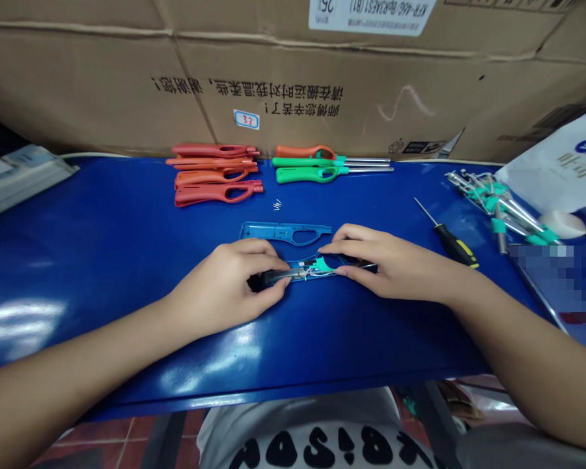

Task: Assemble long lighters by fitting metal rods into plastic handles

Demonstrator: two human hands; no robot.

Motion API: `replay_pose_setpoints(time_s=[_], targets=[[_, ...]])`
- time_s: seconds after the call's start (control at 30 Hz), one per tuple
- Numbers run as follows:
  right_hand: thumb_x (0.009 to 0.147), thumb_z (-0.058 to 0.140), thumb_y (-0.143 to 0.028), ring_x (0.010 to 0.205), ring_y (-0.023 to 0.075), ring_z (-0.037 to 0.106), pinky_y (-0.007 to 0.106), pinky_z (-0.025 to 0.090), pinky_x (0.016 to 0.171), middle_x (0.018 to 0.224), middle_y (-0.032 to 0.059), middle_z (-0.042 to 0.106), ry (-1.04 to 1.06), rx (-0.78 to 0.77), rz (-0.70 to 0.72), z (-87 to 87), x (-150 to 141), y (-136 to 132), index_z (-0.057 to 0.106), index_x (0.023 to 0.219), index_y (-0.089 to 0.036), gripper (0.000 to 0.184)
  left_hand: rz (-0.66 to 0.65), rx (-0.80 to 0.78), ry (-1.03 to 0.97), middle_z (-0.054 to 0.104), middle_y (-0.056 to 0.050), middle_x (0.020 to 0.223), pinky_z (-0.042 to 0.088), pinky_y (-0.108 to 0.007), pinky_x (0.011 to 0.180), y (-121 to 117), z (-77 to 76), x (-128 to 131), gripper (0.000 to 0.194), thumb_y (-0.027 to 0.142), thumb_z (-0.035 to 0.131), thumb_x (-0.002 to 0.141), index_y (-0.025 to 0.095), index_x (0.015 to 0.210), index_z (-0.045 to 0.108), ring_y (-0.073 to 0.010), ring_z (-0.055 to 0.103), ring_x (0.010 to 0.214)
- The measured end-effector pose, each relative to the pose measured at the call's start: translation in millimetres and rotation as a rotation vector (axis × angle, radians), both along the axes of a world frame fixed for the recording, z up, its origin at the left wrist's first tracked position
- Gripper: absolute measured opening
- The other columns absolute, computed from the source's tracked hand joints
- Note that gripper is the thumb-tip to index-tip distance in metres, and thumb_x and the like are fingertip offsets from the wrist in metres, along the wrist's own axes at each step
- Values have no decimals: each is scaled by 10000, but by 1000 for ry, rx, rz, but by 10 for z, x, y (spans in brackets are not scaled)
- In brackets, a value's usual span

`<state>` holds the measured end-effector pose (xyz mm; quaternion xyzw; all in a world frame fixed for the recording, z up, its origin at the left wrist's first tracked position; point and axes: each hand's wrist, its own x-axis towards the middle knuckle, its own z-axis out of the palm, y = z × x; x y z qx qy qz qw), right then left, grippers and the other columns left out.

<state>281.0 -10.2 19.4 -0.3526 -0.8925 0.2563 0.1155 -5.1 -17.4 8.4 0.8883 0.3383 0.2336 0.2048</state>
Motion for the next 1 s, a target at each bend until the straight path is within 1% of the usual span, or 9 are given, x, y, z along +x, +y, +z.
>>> replay_pose_setpoints(time_s=[0.1,0.2,0.33,0.47,0.6,0.67,1.0], targets=[[1014,547,-282,1079,220,632,370,524,946,1218,108,612,9,10,-4,-3,-8,-12,632,1356,-193,363,-17,155,39,725,-84,984,570,-344,818,-27,-1,1,222,240,659,931,130,1095,760,-213,680,897],[1012,557,-294,1052,213,637,354,526,910,1208,97,619,-3,16,-15,-7,-23,-37,636,1353,-202,362,-79,221,43,715,-107,1096,558,-379,890,-44,-22,14,260,218,628,961,131,1187,721,-236,659,999],[1001,572,-308,1020,213,648,356,532,885,1213,89,624,-28,23,-37,-24,-53,-63,637,1346,-211,365,-173,222,93,691,-101,1202,550,-398,932,-54,-85,41,289,189,561,1009,179,1270,684,-240,647,1079],[1001,570,-316,1034,211,652,354,534,895,1234,79,627,-34,0,-51,-25,-76,-65,633,1354,-231,368,-182,202,99,674,-93,1233,540,-417,953,-54,-124,41,306,172,550,1016,211,1294,673,-246,633,1116],[1011,546,-271,1119,210,629,358,521,947,1297,76,607,-40,-41,-8,13,-59,-64,607,1393,-232,389,-192,146,73,663,-91,1237,539,-398,950,-53,-126,22,313,146,546,1013,218,1288,678,-234,620,1110],[1005,552,-254,1125,209,631,359,522,951,1313,73,606,-57,-41,-2,31,-47,-70,605,1394,-232,393,-199,123,58,657,-95,1239,536,-392,961,-52,-127,16,320,135,542,1012,211,1292,676,-232,609,1120],[1005,580,-276,1080,224,672,357,545,883,1239,74,675,-91,110,8,28,-57,-61,662,1302,-193,319,-195,135,42,665,-96,1228,541,-405,961,-40,-143,34,294,129,550,1004,203,1241,706,-243,607,1125]])
